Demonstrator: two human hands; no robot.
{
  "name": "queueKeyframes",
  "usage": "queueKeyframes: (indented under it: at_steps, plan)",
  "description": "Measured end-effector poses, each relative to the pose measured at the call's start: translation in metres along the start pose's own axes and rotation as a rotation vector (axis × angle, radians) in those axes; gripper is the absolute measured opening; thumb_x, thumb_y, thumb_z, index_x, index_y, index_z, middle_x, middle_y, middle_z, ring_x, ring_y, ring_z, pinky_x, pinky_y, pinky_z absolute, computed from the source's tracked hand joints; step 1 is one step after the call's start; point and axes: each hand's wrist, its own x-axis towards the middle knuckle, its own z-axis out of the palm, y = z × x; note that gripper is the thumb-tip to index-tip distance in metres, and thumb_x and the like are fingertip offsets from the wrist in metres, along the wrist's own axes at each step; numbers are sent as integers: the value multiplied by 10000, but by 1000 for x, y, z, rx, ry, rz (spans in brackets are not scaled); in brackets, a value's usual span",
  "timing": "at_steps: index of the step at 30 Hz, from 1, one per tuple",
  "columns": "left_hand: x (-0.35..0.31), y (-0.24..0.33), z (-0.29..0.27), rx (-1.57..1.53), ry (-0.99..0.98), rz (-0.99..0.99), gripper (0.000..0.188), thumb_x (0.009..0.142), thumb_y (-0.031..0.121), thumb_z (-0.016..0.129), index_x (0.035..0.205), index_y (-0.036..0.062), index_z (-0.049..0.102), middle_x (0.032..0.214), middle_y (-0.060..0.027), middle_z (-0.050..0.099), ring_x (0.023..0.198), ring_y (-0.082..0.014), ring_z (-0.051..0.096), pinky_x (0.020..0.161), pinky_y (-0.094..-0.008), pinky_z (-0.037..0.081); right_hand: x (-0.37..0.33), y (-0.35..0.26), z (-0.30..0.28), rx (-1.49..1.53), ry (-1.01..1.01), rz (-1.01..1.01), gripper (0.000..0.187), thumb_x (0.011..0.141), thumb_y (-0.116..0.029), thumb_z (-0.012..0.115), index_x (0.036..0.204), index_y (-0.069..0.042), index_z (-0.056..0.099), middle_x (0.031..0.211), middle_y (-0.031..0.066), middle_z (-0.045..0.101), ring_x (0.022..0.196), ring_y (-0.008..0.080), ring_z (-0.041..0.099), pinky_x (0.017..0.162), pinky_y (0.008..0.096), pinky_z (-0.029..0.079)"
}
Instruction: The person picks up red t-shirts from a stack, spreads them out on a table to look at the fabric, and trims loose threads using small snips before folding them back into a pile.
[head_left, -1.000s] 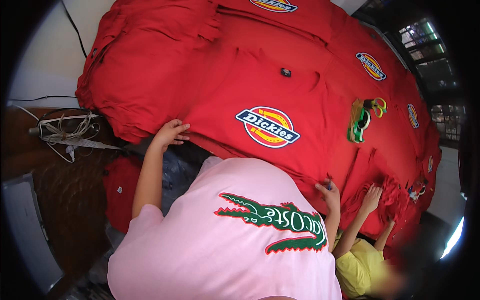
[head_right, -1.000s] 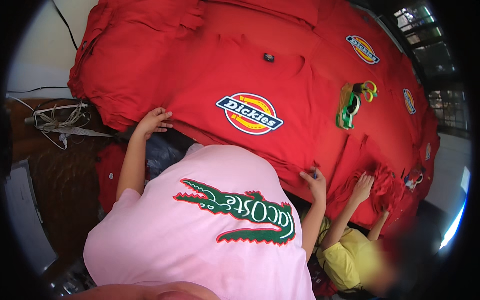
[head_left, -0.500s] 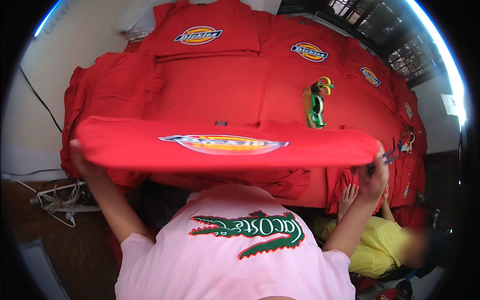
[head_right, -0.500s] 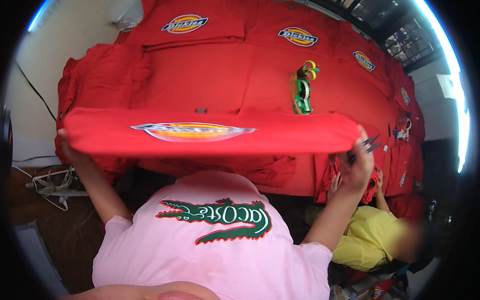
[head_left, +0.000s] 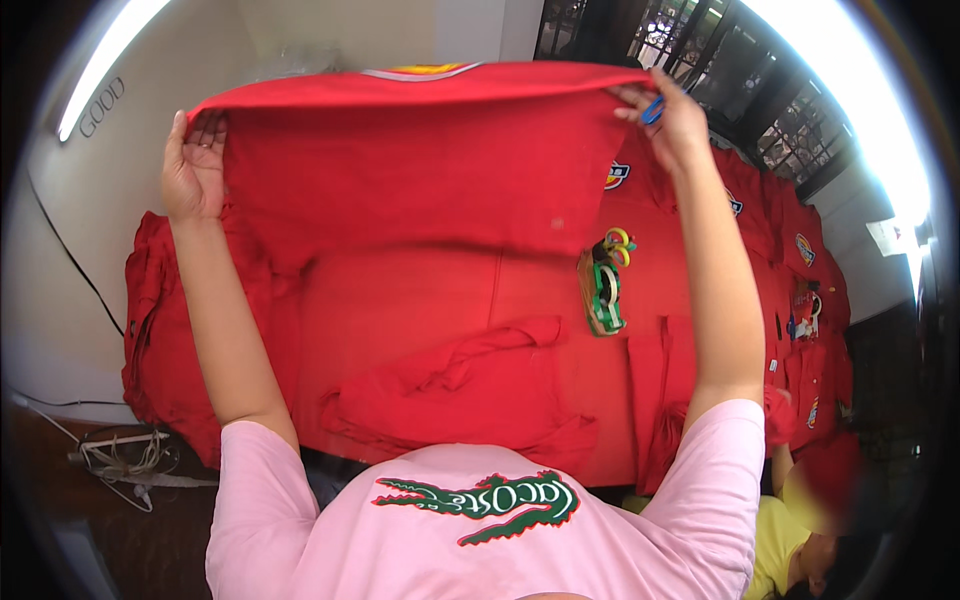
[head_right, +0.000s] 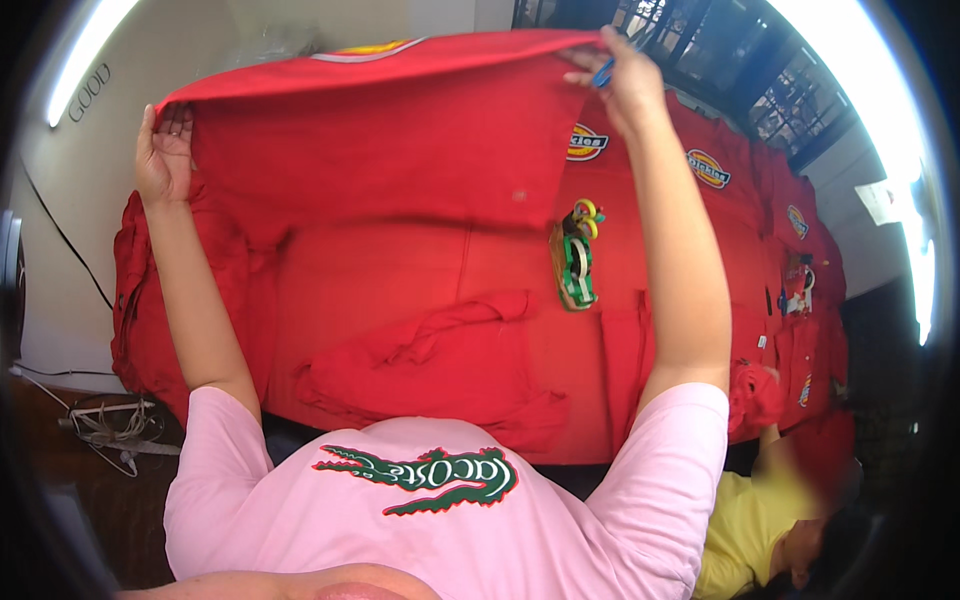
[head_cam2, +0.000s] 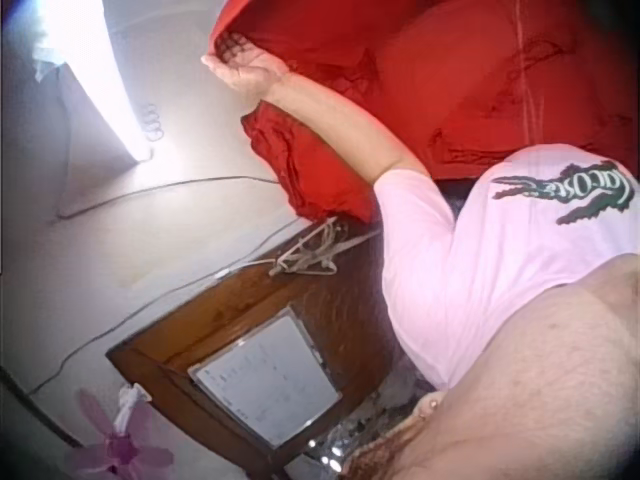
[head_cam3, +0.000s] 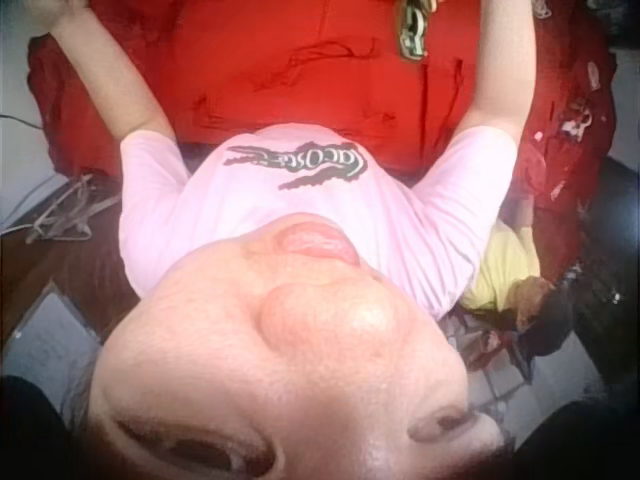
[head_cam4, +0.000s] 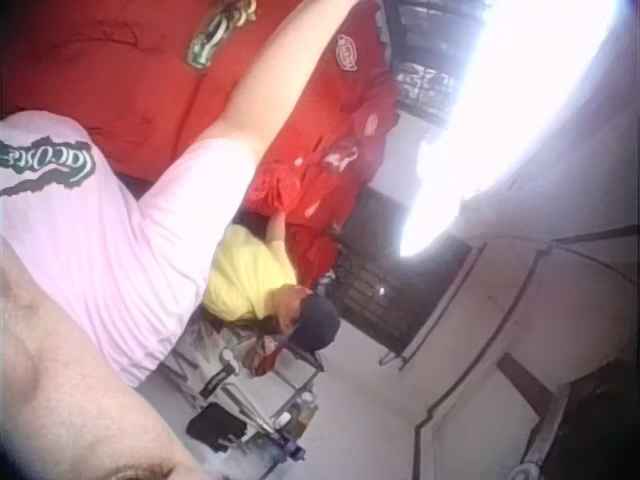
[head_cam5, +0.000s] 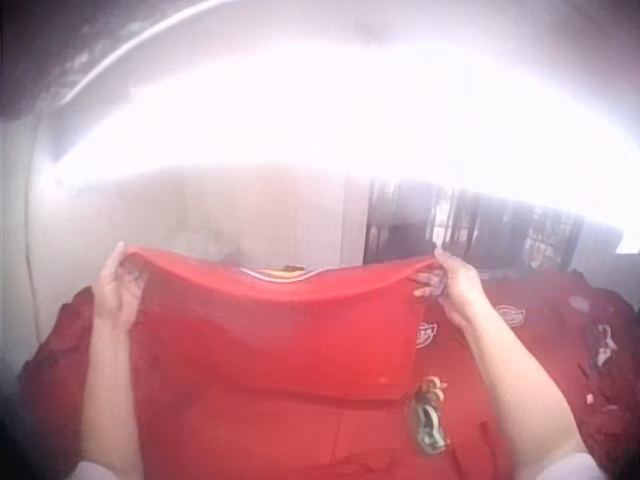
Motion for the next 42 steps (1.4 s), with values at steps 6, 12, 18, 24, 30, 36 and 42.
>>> queueKeyframes:
  at_steps: [6, 12, 18, 24, 30, 36, 42]
  plan:
    - [29, -117, 71, 7, -144, -121, 251, 1037, 246, 608, 1144, 19, 629, 1146, -172, 692, 1073, -236, 658, 976, -362, 537, 79, -26, -112, -7, 244, -138, 650, 1075, -255, 516, 1544, 83, 221, 1415, 370, 467, 1187, 448, 642, 870, 487, 607]
    - [6, -264, 86, 214, -238, -539, 157, 981, 220, 705, 1012, 99, 609, 967, -44, 701, 1037, -204, 706, 890, -311, 529, 97, 51, -251, -72, 450, 18, 628, 1063, -339, 546, 1482, 67, 312, 1309, 303, 551, 1085, 421, 683, 771, 488, 637]
    - [-93, -361, 77, 672, -290, -973, 259, 1028, 168, 587, 1254, 45, 556, 1262, -116, 658, 1169, -223, 650, 984, -343, 516, -4, 161, -354, -687, 550, 435, 533, 1075, -385, 493, 1501, -86, 381, 1289, 240, 606, 914, 335, 735, 639, 418, 622]
    - [-149, -234, 110, 11, -303, -982, 231, 1006, 130, 560, 1207, 21, 591, 1261, -139, 658, 1203, -247, 637, 1023, -378, 518, -131, 151, -230, -246, 701, 25, 352, 1095, -303, 453, 1298, -27, 534, 1060, 166, 714, 748, 207, 707, 588, 283, 523]
    - [-173, -56, 178, -922, -848, -755, 566, 986, 128, 534, 1478, -47, 316, 1523, -322, 350, 1442, -487, 359, 1179, -594, 335, -273, 148, -75, -296, 666, -138, 254, 1096, -288, 488, 1051, -57, 584, 775, 46, 580, 628, 81, 532, 550, 263, 446]
    - [-212, 24, 200, -1079, -1054, -647, 490, 1002, 170, 519, 1411, -57, 375, 1420, -313, 406, 1303, -459, 405, 1067, -558, 365, -423, 221, -34, -825, 270, 261, 175, 1070, -143, 501, 1110, -35, 633, 904, 100, 633, 726, 190, 605, 674, 341, 496]
    - [-255, 48, 230, -911, -1096, -578, 436, 1019, 213, 504, 1344, -68, 433, 1317, -304, 462, 1163, -431, 451, 955, -521, 394, -500, 230, -58, -1453, 140, 150, 240, 891, -29, 570, 1105, -112, 638, 1005, 149, 630, 843, 380, 658, 696, 487, 512]
